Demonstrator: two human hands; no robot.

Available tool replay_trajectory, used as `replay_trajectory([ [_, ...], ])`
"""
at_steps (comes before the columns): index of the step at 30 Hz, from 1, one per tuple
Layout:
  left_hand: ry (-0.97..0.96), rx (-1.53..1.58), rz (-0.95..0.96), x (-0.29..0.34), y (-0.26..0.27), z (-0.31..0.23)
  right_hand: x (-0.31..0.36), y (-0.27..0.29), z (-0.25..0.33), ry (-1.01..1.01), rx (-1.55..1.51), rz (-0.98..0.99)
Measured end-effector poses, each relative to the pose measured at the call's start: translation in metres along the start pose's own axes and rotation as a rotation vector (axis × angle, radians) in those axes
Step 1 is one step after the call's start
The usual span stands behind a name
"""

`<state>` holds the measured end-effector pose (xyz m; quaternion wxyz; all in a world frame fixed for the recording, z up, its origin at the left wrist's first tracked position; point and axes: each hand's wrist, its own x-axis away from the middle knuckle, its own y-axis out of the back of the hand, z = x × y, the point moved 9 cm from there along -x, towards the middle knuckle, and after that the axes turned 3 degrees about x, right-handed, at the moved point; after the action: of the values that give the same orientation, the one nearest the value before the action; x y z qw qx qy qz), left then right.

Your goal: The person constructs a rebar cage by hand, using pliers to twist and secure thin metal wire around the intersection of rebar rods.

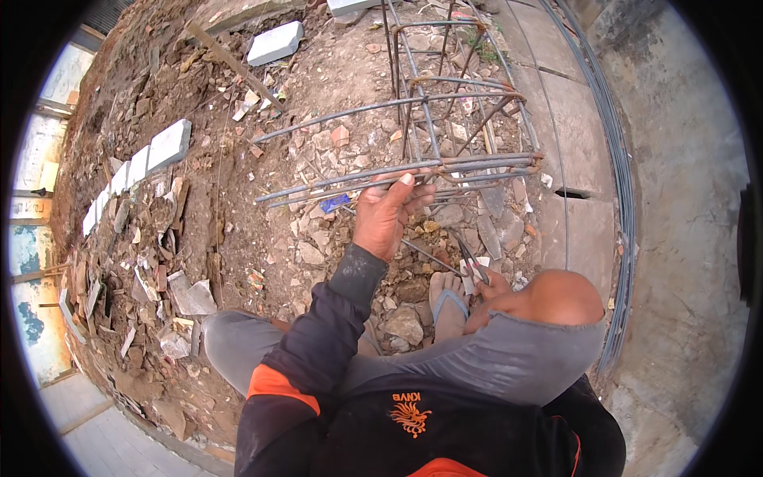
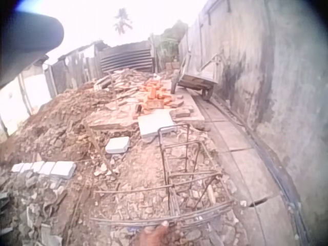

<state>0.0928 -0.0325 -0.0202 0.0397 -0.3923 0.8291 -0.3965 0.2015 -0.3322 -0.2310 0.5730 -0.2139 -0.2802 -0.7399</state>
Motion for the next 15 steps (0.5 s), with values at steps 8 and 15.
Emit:
replay_trajectory([
  [8,-0.01,0.013,-0.01,0.001,-0.001,0.0,0.006,0.02,0.017,0.118,0.216,0.089],
  [15,-0.005,0.004,-0.039,0.004,0.006,-0.001,-0.023,0.029,0.11,0.359,0.876,-0.528],
])
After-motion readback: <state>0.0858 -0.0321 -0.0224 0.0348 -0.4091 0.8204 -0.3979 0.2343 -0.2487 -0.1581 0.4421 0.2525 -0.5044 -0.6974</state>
